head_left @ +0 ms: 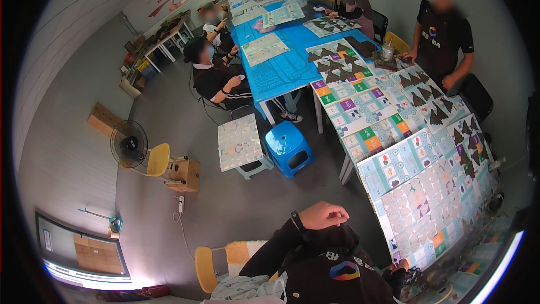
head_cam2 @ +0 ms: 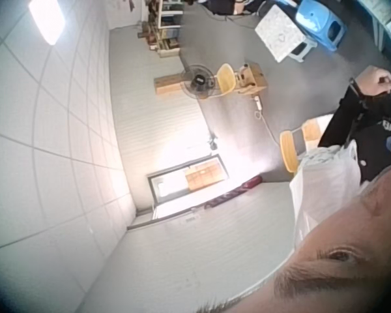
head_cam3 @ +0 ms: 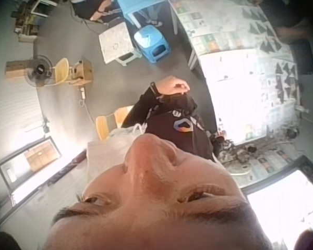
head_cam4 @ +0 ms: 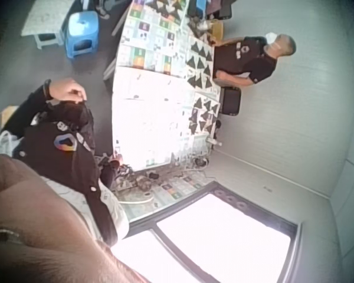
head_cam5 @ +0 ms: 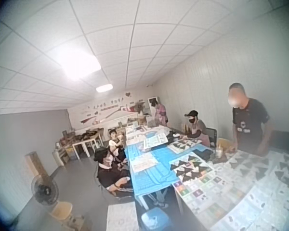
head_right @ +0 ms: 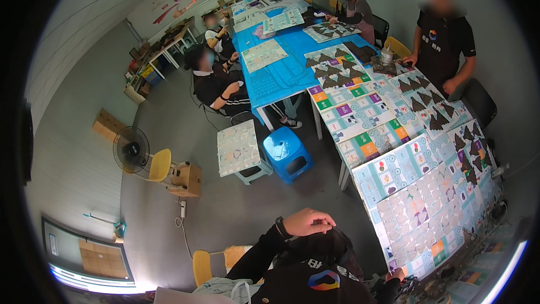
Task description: The recorder is organizing and pointing out printed fabric patterns or materials on various tables in a manufacturing environment.
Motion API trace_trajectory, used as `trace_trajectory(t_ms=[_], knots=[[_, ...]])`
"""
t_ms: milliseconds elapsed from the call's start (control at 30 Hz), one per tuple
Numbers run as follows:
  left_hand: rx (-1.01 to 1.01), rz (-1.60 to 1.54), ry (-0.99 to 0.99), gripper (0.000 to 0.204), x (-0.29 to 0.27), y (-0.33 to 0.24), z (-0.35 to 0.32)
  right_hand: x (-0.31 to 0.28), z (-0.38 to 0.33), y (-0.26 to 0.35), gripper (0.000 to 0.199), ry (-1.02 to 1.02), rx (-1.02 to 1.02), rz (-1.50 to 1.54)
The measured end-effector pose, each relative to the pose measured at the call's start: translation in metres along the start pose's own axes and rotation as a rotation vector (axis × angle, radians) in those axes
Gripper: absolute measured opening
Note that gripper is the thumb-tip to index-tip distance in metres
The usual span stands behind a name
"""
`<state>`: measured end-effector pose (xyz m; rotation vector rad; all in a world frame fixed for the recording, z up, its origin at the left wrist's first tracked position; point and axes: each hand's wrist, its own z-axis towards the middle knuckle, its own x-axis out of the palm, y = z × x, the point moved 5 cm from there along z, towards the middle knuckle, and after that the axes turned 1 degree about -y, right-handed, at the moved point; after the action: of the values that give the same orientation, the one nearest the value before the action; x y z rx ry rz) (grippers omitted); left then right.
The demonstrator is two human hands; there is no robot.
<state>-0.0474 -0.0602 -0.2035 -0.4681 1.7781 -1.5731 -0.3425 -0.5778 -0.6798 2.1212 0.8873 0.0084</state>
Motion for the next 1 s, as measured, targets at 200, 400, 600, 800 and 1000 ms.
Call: trace_trajectory(t_ms=[200, 400, 600, 800, 1000], knots=[[0.01, 0.09, -0.007, 0.019, -0.008, -0.004, -0.004, -0.035, 0.023, -0.011, 0.026, 0.07, 0.141, 0.064], [-0.026, 0.028, -0.003, 0.02, -0.001, 0.005, -0.001, 0.009, -0.032, 0.011, 0.028, -0.261, 0.36, 0.311], [-0.037, 0.051, -0.036, 0.02, -0.011, 0.007, -0.01, 0.024, -0.042, 0.029, 0.027, -0.175, 0.331, 0.209], [-0.045, 0.036, -0.067, 0.022, -0.017, 0.008, -0.016, 0.015, -0.057, 0.067, 0.02, -0.192, 0.085, 0.089], [0.109, -0.039, -0.643, 0.043, -0.077, -0.02, -0.025, 0.045, -0.104, 0.218, 0.022, -0.064, -0.509, 0.026]])
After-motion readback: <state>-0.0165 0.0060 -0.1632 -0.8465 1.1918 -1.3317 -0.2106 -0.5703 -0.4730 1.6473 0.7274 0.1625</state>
